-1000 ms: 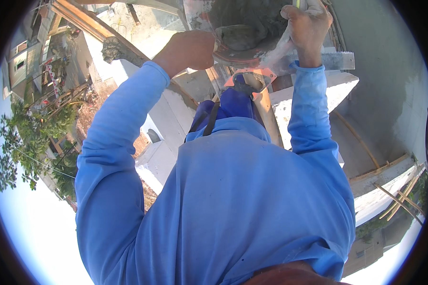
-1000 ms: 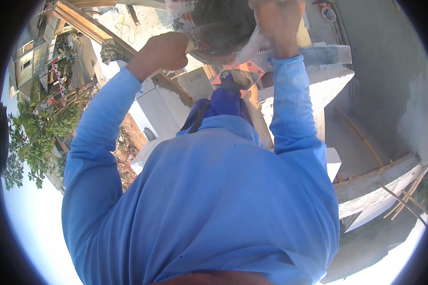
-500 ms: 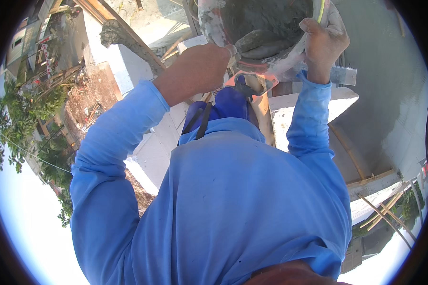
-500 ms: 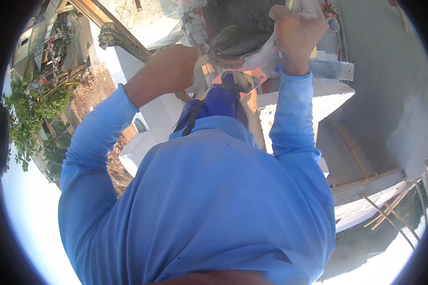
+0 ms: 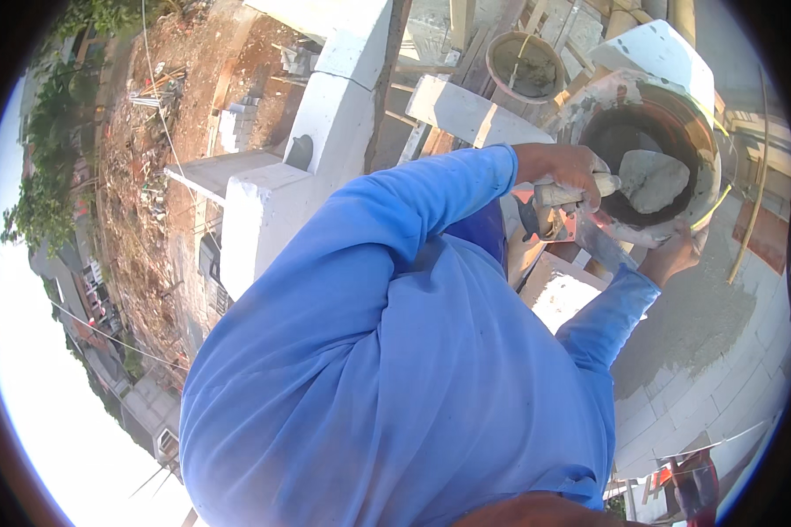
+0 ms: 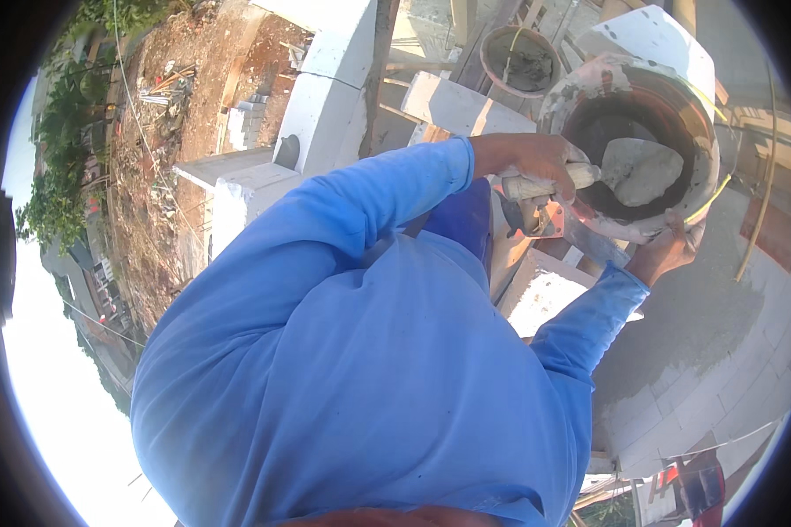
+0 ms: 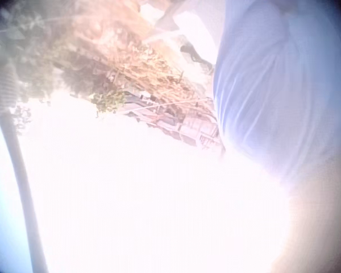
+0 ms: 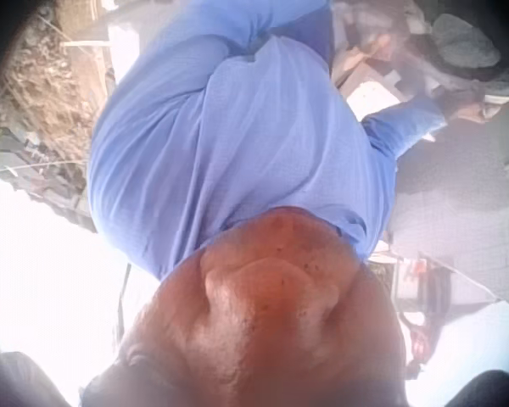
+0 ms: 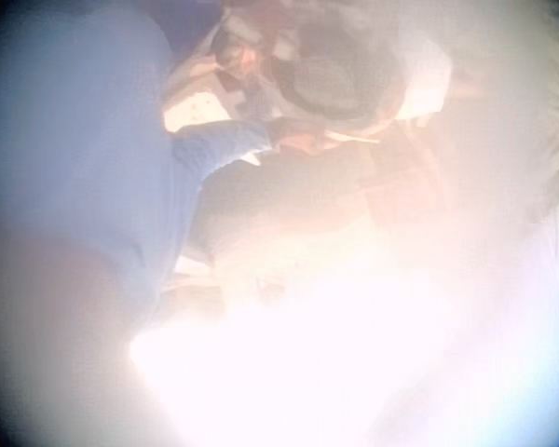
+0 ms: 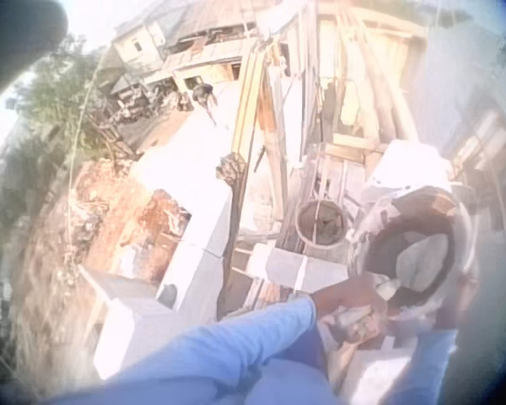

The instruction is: The person builds a wall using aerated concrete blocks and mortar while standing on a bamboo scaffold. They use a trowel to apply mortar from a bucket to the top of the existing wall, place a block onto the mortar, and use a hammer to tap it into alignment with a guide string.

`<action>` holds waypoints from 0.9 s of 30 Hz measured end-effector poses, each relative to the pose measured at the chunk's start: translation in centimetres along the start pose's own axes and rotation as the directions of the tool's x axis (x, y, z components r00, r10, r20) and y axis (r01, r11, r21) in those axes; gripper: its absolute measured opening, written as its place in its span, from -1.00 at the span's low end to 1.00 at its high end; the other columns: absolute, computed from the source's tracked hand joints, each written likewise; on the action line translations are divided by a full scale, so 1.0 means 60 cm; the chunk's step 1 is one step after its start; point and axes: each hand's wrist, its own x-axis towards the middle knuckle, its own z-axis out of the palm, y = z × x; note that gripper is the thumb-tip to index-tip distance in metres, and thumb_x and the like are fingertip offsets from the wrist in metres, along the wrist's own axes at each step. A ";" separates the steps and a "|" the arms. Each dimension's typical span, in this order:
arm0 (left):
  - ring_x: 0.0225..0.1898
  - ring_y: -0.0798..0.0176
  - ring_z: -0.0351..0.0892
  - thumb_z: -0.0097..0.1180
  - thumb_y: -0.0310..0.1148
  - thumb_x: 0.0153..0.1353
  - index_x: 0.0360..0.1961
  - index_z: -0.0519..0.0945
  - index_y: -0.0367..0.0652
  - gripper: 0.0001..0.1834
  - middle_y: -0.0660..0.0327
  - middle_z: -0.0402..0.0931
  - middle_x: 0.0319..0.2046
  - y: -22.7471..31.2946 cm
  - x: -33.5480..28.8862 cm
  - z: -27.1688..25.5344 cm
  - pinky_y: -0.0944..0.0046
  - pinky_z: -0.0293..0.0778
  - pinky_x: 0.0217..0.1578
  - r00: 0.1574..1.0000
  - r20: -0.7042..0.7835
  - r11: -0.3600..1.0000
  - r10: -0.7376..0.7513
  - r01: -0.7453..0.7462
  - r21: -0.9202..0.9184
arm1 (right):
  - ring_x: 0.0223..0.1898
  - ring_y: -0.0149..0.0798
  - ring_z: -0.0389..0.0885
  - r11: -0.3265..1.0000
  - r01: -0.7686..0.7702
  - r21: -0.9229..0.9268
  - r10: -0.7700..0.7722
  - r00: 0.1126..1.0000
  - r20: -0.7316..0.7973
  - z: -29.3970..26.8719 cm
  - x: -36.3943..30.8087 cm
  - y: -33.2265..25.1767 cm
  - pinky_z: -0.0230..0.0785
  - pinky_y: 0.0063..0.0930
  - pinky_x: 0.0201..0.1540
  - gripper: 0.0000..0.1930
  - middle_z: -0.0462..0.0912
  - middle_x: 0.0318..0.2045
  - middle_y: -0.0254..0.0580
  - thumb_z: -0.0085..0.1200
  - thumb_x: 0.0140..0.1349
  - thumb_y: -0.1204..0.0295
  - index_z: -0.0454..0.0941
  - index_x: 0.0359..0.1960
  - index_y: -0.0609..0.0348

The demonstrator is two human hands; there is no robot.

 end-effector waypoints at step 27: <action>-0.12 -0.23 0.51 0.01 -0.39 0.03 0.09 0.32 -0.31 -0.46 -0.19 0.47 -0.16 -0.412 -0.446 -0.072 -0.05 0.43 -0.08 -0.264 -0.944 0.639 -0.200 0.695 -0.330 | -0.18 0.00 0.58 0.245 0.683 -0.688 -0.425 0.714 0.557 -0.145 0.182 0.153 0.44 -0.25 -0.26 -0.73 0.59 -0.21 0.09 0.15 -0.04 0.27 0.57 -0.37 0.20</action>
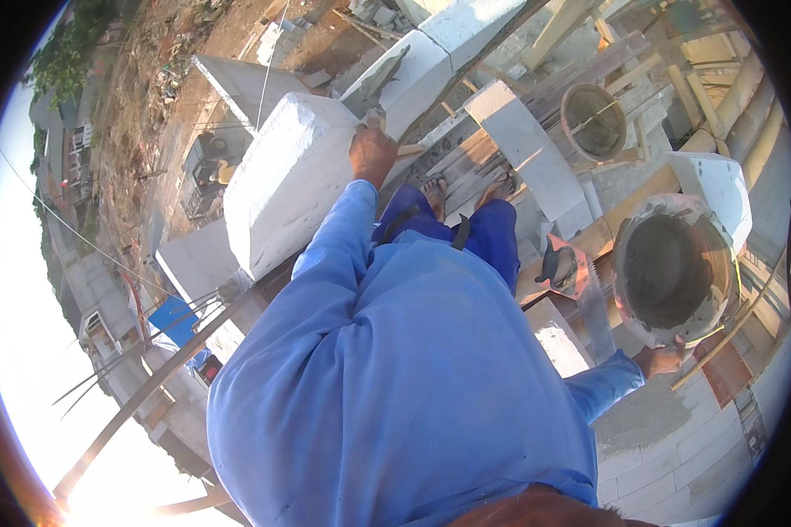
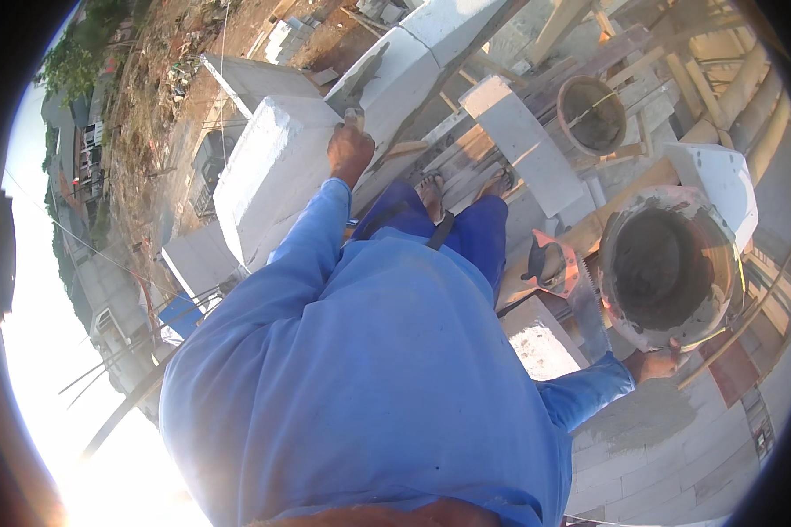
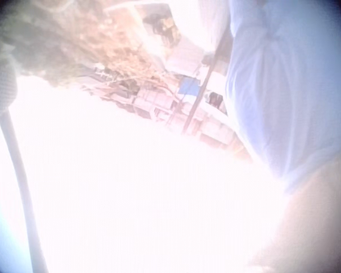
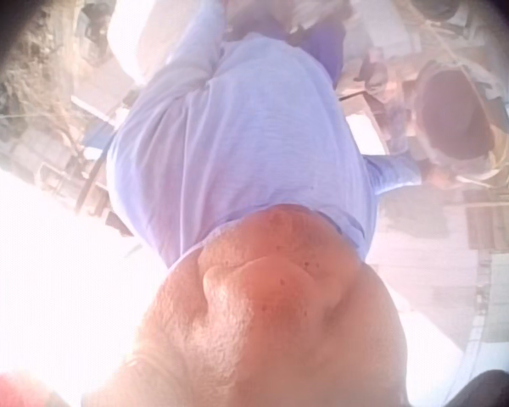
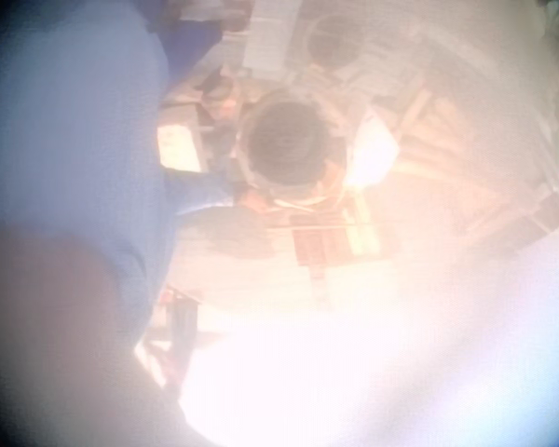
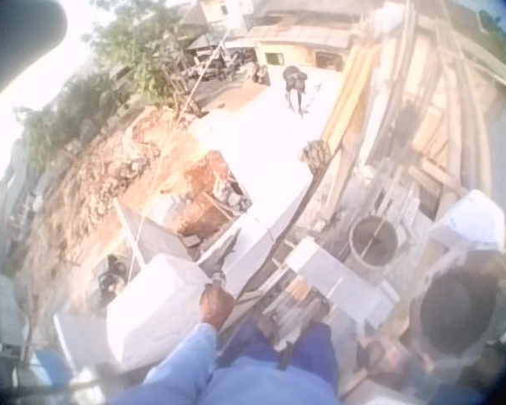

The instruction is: The person builds a wall using aerated concrete blocks and mortar while standing on a bamboo scaffold. They use a trowel to apply mortar from a bucket to the top of the existing wall, place a block onto the mortar, and use a hammer to tap it into alignment with a guide string.

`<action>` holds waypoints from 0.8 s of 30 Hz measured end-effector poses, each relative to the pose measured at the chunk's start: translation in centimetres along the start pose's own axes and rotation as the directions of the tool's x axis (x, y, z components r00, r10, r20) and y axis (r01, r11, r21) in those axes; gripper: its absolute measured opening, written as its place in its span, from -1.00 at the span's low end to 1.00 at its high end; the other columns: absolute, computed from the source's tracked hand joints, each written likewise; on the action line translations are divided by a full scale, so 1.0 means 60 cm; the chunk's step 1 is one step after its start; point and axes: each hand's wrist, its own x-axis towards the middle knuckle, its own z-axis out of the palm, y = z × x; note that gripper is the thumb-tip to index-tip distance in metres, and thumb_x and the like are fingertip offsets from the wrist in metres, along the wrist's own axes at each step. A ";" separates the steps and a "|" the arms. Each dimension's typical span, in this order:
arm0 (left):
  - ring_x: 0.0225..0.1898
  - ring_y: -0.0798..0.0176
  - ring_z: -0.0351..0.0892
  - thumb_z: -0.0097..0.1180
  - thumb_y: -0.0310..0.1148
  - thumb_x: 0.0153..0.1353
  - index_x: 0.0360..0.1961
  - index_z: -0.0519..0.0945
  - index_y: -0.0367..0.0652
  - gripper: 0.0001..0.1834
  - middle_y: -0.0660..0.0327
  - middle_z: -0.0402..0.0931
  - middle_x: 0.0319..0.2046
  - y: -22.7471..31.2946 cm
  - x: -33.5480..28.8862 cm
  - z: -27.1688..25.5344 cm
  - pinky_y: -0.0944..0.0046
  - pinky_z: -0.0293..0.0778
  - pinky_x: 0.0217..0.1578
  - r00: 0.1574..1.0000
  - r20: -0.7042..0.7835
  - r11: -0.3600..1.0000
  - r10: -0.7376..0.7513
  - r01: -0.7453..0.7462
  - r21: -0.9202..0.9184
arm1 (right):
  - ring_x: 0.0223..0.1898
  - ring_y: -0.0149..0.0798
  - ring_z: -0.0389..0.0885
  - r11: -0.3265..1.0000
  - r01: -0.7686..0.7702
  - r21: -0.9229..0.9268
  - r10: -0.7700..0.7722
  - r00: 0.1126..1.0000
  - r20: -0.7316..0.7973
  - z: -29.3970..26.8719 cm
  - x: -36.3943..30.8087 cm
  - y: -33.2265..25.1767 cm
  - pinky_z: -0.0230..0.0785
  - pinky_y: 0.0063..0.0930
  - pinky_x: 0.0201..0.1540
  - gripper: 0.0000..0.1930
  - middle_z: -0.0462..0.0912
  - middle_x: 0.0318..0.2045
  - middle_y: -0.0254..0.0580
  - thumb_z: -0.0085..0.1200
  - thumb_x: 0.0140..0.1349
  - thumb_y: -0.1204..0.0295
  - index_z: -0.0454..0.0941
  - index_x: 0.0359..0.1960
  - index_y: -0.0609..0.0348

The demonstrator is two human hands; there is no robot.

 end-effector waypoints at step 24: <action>-0.17 -0.22 0.56 -0.01 -0.31 0.03 -0.13 0.53 -0.34 -0.60 -0.23 0.55 -0.25 0.126 0.153 0.015 -0.07 0.44 -0.09 0.970 0.018 0.959 0.242 -0.236 -0.158 | -0.21 -0.11 0.54 0.814 -0.193 0.549 0.194 0.979 0.056 -0.016 -0.007 -0.017 0.40 -0.22 -0.12 -0.67 0.55 -0.22 0.04 -0.03 0.08 0.36 0.52 -0.18 0.34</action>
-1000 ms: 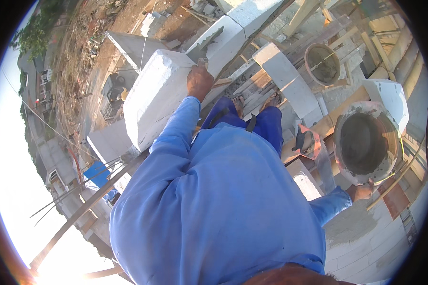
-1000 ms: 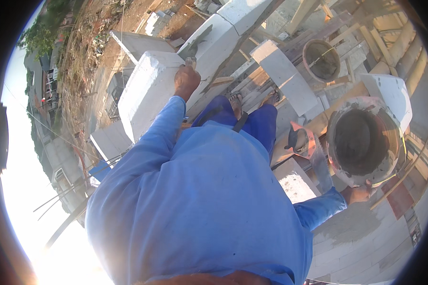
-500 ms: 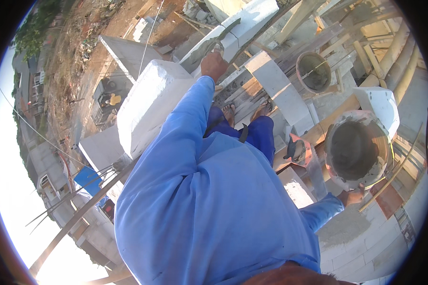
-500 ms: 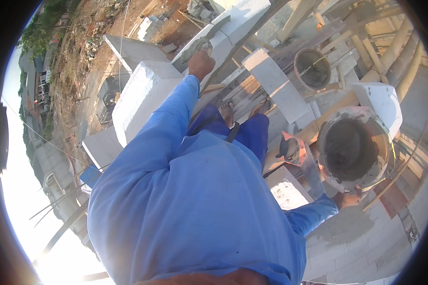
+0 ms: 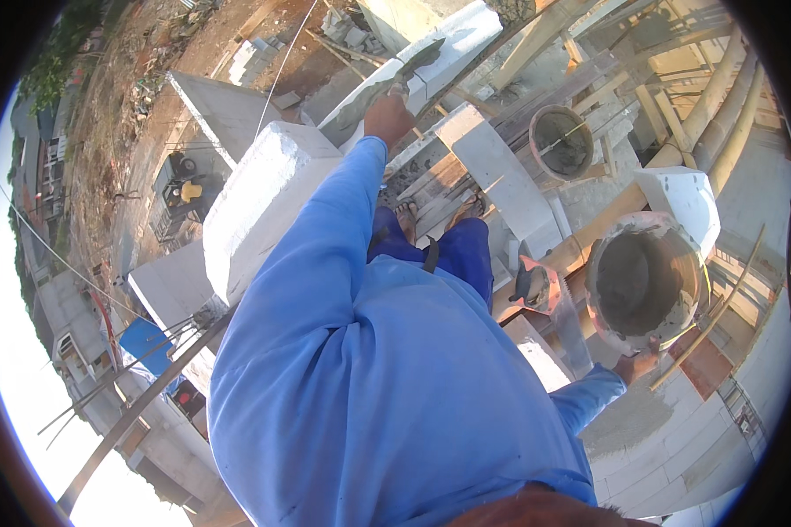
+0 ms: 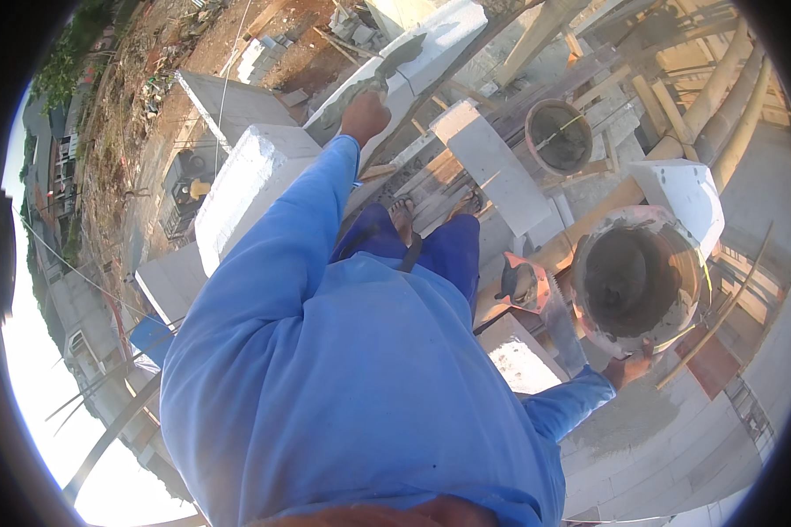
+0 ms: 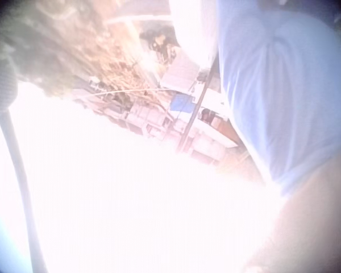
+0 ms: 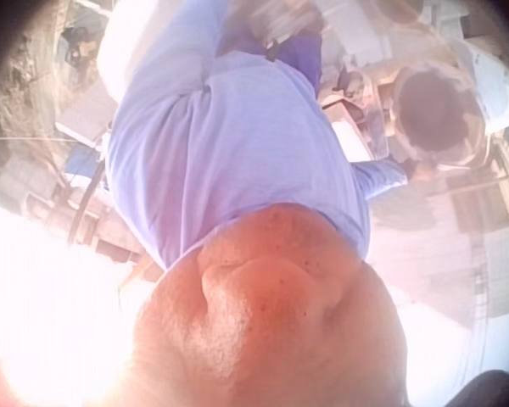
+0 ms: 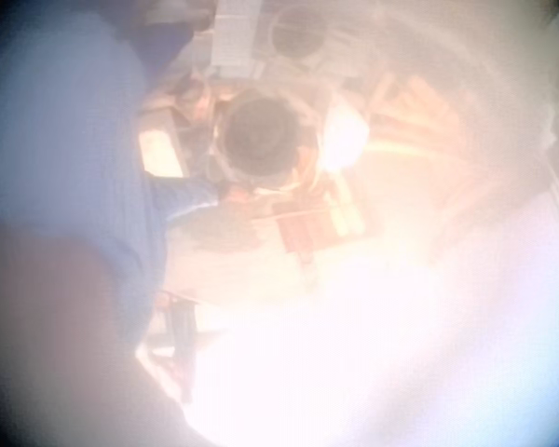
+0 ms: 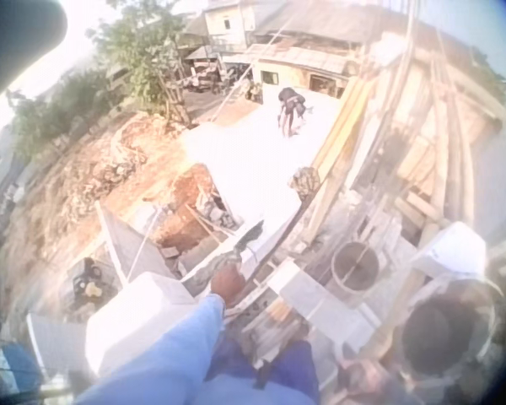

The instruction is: The person builds a wall using aerated concrete blocks and mortar while standing on a bamboo scaffold. They use a trowel to apply mortar from a bucket to the top of the existing wall, place a block onto the mortar, and use a hammer to tap it into alignment with a guide string.

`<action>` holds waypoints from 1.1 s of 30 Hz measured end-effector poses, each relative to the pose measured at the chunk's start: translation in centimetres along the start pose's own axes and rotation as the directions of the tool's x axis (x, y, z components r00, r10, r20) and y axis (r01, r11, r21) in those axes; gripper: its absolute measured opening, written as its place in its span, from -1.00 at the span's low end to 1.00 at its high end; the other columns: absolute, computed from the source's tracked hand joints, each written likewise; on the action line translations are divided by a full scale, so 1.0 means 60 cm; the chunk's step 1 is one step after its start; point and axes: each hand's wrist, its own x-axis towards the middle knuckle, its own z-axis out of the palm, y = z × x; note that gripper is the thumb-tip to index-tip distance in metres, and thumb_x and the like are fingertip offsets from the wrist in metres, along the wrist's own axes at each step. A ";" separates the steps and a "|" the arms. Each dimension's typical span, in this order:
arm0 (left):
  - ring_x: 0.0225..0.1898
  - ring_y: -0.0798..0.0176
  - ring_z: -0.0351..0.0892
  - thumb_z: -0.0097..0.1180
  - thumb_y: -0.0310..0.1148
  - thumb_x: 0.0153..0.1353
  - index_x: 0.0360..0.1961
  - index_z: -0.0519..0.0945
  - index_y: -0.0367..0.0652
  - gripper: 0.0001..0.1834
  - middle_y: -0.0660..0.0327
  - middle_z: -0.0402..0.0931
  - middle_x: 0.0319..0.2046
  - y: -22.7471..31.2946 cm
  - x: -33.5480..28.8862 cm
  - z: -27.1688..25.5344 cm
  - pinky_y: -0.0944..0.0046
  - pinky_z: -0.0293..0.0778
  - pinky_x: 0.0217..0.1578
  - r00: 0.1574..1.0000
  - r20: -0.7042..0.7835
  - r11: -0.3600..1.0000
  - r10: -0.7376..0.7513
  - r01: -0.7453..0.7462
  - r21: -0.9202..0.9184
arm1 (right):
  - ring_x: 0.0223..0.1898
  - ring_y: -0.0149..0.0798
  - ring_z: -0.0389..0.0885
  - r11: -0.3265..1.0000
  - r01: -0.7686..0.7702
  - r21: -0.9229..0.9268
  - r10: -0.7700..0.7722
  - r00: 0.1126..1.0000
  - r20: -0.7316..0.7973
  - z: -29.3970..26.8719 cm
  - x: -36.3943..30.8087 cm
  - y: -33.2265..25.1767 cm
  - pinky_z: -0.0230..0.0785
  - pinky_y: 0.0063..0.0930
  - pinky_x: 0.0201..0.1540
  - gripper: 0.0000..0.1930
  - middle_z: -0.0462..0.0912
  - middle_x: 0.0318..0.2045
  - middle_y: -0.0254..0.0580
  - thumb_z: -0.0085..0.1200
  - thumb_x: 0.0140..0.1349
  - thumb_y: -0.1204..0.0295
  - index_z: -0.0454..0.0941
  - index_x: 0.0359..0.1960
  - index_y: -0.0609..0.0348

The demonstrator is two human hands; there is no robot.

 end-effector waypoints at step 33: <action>-0.29 0.03 0.61 0.14 -0.31 0.05 -0.01 0.53 -0.10 -0.58 0.03 0.57 -0.30 0.498 -0.269 -0.073 0.10 0.53 -0.33 0.118 0.510 0.014 0.852 -0.979 0.204 | -0.55 -0.48 0.42 0.745 -0.455 0.488 0.593 0.787 -0.172 0.087 -0.066 -0.250 0.31 -0.55 -0.46 -0.74 0.49 -0.52 -0.35 0.08 -0.15 0.60 0.46 -0.33 0.25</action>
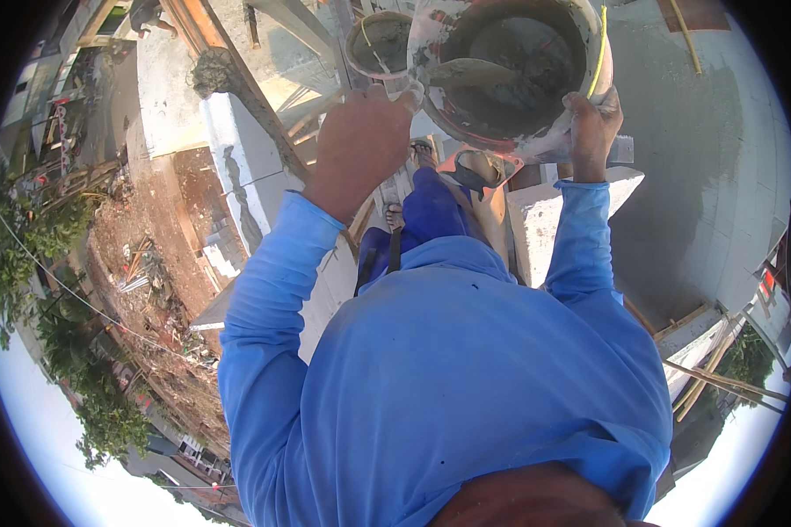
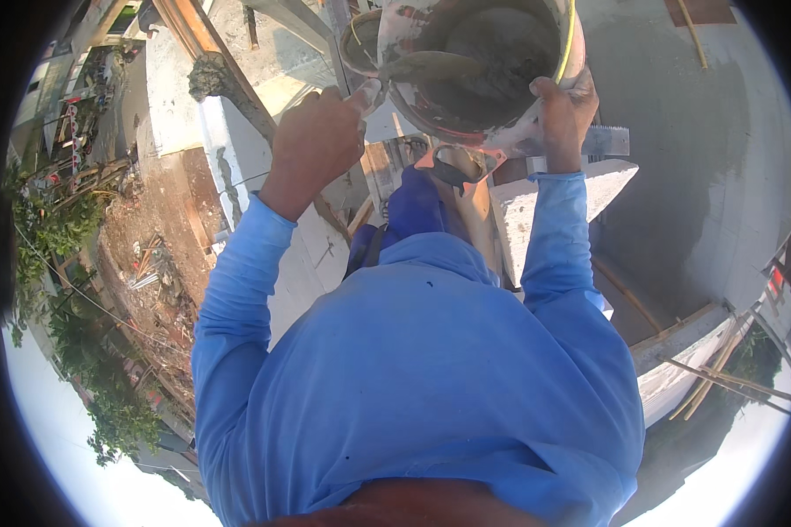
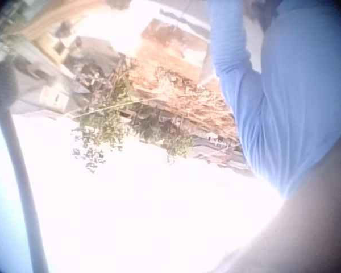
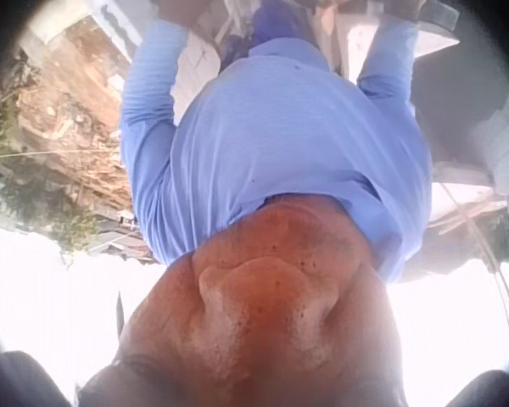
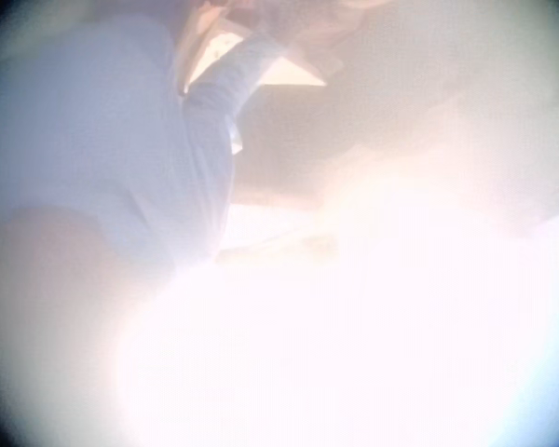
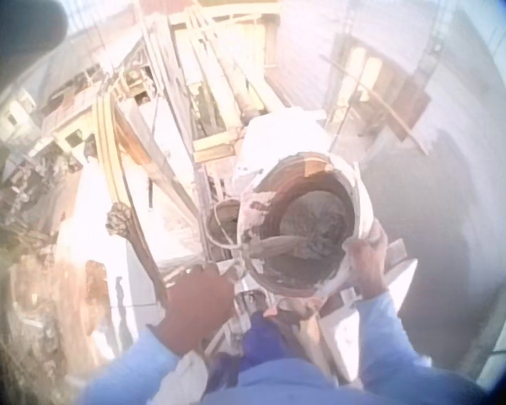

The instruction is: The person builds a wall using aerated concrete blocks and mortar while standing on a bamboo scaffold. They use a trowel to apply mortar from a bucket to the top of the existing wall, place a block onto the mortar, and use a hammer to tap it into alignment with a guide string.

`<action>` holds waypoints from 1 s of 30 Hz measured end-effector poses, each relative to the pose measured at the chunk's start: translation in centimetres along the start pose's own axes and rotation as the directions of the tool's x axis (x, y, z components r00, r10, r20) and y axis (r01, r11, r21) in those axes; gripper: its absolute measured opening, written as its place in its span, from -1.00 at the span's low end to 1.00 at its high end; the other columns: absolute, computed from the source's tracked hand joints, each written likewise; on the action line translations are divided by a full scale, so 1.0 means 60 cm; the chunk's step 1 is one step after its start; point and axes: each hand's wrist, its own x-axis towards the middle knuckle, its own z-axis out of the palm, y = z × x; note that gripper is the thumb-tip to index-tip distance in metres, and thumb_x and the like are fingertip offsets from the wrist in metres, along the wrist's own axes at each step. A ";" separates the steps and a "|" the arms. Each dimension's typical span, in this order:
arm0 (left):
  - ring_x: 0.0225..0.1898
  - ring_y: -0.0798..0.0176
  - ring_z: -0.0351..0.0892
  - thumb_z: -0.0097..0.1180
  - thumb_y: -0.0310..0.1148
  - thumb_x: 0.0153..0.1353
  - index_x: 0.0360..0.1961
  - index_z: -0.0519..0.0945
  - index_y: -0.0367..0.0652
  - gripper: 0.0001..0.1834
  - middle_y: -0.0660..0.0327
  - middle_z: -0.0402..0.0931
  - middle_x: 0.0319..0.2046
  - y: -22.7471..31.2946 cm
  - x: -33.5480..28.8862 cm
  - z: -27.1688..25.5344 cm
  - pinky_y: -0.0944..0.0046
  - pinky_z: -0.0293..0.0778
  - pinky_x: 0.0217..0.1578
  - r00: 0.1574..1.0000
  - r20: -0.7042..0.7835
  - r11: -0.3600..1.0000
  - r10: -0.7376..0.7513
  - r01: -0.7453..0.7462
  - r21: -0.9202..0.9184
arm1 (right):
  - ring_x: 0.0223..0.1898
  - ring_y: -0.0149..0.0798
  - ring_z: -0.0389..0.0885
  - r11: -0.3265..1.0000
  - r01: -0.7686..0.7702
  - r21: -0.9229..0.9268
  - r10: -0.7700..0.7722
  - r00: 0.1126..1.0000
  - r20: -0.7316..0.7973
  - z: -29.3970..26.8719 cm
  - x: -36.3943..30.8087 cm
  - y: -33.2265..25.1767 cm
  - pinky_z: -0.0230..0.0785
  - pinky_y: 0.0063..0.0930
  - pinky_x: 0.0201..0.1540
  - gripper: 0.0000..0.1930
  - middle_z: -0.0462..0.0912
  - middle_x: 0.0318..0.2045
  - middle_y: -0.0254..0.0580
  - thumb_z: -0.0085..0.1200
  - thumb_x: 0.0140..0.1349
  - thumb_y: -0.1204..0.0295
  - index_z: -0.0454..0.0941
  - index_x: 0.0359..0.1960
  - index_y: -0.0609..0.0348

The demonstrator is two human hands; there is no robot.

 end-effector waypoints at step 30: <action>-0.45 0.27 0.53 0.20 -0.33 -0.19 -0.04 0.56 -0.32 -0.42 0.16 0.57 -0.38 -0.128 -0.133 0.118 0.33 0.46 -0.35 0.873 0.371 -0.166 -0.316 0.334 -0.928 | -0.32 -0.34 0.47 0.977 0.190 0.095 -0.191 0.982 -0.006 0.026 -0.042 -0.017 0.36 -0.46 -0.23 -0.65 0.56 -0.30 -0.16 0.23 0.03 0.40 0.49 -0.21 0.41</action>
